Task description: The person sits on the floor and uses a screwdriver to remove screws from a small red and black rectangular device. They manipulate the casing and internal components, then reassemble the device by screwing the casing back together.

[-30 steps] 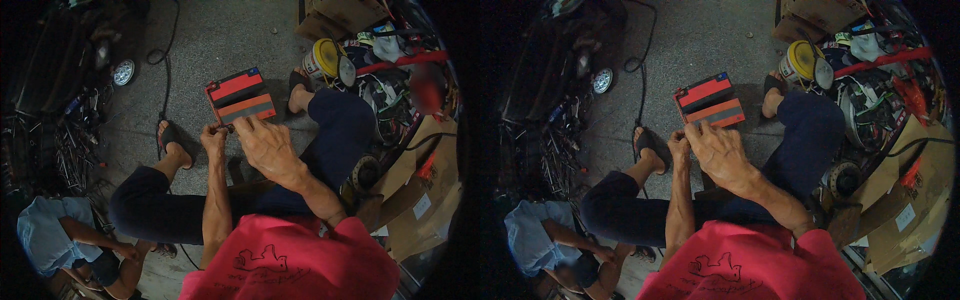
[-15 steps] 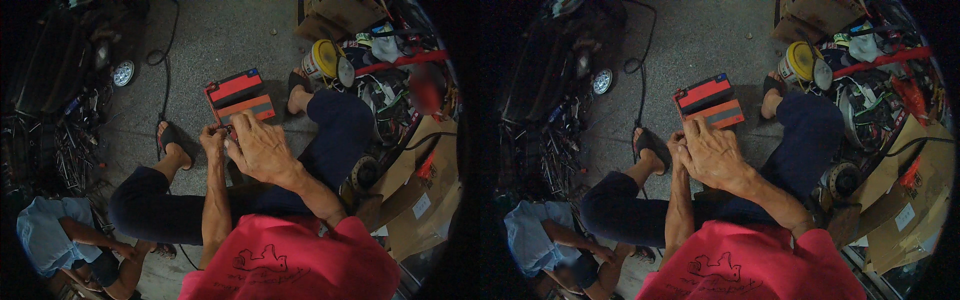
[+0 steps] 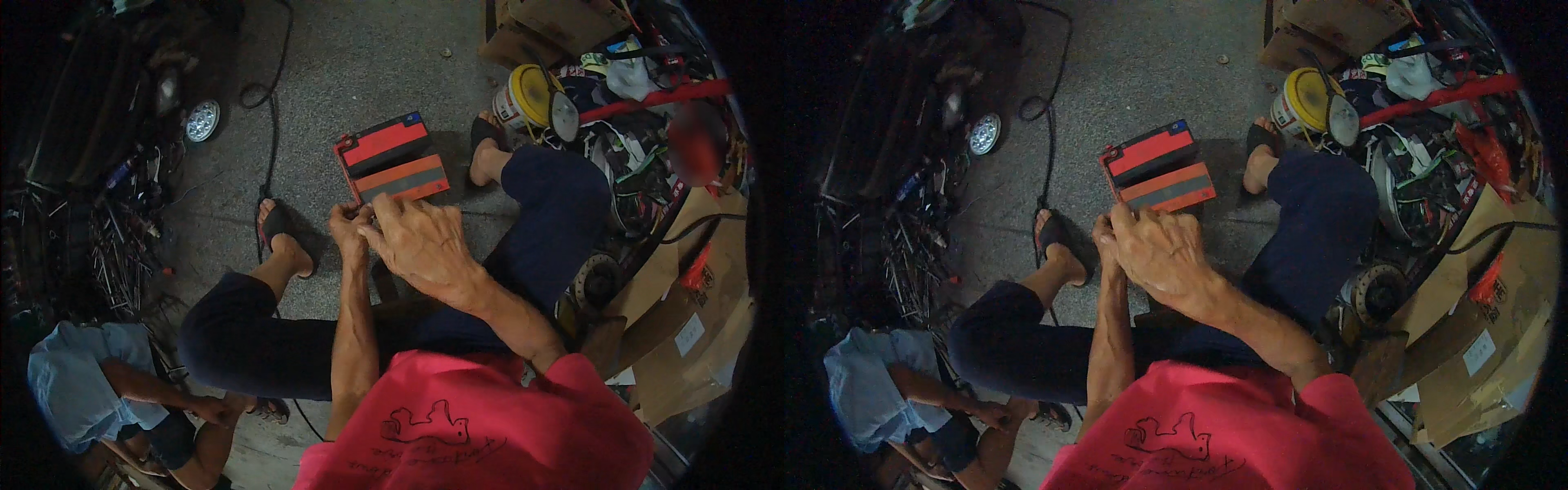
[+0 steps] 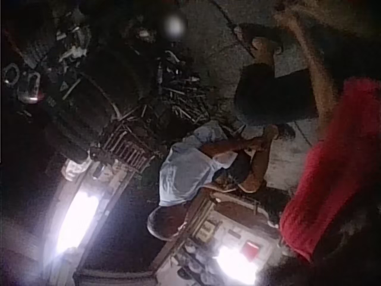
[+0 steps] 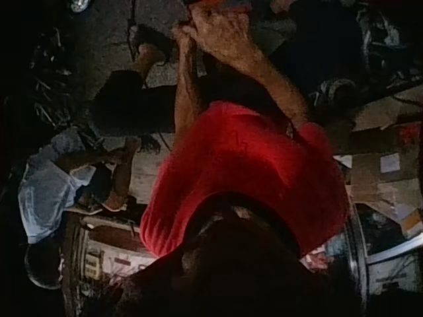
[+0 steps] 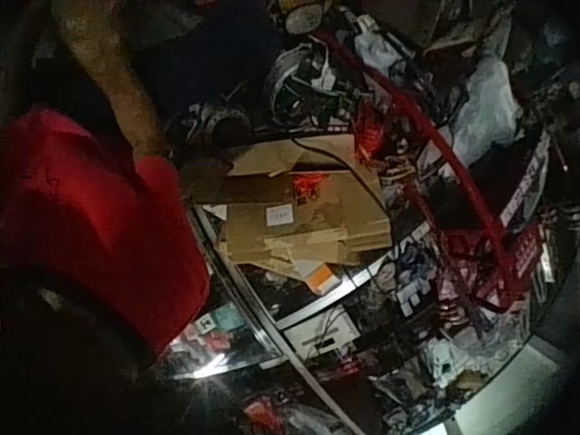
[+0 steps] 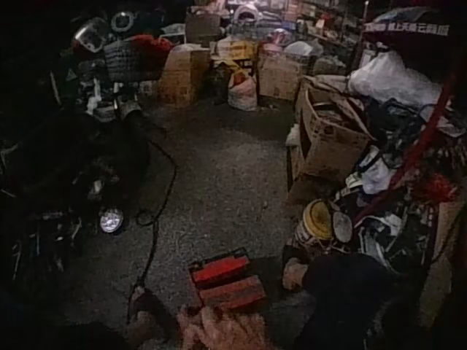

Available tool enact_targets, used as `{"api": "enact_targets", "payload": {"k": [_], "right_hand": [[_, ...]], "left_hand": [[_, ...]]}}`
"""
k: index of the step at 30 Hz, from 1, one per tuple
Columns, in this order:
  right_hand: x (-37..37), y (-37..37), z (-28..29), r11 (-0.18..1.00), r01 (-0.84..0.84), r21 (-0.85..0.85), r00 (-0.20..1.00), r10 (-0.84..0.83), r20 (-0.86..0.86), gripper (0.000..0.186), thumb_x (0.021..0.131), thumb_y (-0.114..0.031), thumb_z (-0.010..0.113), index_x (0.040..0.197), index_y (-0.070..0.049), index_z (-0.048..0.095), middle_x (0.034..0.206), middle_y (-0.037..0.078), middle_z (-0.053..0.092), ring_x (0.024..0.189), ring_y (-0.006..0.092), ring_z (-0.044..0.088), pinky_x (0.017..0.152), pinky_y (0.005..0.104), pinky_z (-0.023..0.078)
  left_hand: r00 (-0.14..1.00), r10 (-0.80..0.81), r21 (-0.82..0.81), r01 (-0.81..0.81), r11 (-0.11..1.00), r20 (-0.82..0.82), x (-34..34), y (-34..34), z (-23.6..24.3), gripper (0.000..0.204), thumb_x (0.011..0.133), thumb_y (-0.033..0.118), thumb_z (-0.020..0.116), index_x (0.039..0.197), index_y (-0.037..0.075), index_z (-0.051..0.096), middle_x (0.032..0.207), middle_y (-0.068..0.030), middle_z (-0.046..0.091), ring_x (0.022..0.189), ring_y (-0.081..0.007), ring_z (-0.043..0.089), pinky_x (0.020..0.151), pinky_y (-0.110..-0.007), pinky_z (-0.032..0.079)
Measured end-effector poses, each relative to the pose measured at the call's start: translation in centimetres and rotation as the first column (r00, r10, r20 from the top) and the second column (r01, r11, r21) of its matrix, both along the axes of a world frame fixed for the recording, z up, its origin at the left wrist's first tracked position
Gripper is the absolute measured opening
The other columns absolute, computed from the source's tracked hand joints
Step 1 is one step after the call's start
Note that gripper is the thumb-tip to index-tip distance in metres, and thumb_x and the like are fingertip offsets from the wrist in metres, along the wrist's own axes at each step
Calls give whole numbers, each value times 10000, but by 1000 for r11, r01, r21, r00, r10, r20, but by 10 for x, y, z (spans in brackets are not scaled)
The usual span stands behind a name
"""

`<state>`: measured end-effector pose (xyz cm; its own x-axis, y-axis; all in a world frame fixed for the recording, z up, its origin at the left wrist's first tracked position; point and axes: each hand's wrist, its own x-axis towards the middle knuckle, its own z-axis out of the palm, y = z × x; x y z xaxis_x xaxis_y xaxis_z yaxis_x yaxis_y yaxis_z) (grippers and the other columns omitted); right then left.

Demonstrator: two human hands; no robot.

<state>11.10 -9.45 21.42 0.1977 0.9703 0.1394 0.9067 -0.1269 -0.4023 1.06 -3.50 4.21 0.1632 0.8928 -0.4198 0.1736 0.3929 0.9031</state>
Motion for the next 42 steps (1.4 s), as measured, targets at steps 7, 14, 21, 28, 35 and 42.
{"api": "enact_targets", "payload": {"k": [7,14,21,28,35,42], "right_hand": [[1,-5,6,997,-71,-41,995,68,-79,163,807,-68,585,945,-30,506,889,130,557,681,279,647,543,365,502],[0,-7,6,994,-103,49,992,106,-68,146,774,-18,595,892,-31,510,863,113,556,641,254,646,512,379,497],[7,0,-1,997,-70,-26,996,71,58,168,795,-108,615,882,-12,507,793,135,574,635,273,644,517,374,486],[13,6,0,998,-58,-3,998,57,-32,253,855,-219,602,963,-13,505,800,126,586,630,329,634,543,397,480],[10,10,-1,996,-11,-92,999,8,-33,268,869,-239,601,1013,-35,505,872,143,581,699,319,639,560,375,491],[14,7,2,998,-25,-64,998,21,-62,251,855,-208,603,994,-22,509,869,164,589,685,332,640,560,408,489]], "left_hand": [[998,4,-14,-3,1000,64,-5,-1,-11,272,742,70,703,940,-35,550,802,-76,590,694,-154,554,606,-294,471],[980,-170,40,175,984,-101,-6,2,-11,367,712,111,733,975,-23,516,850,-87,600,732,-157,563,624,-294,479],[952,-208,60,226,972,-224,5,4,4,320,756,126,700,971,-13,508,889,-111,610,771,-167,569,684,-311,486],[992,-123,68,120,990,39,2,0,-11,319,767,150,716,936,-1,491,832,-79,574,750,-157,542,680,-308,470],[987,-104,129,119,985,-120,0,0,-38,343,736,162,756,914,8,506,835,-71,585,735,-143,540,642,-311,462],[994,-12,-57,18,998,105,-3,-3,-37,300,749,43,687,967,-13,489,865,-96,588,756,-156,568,666,-294,487]]}}
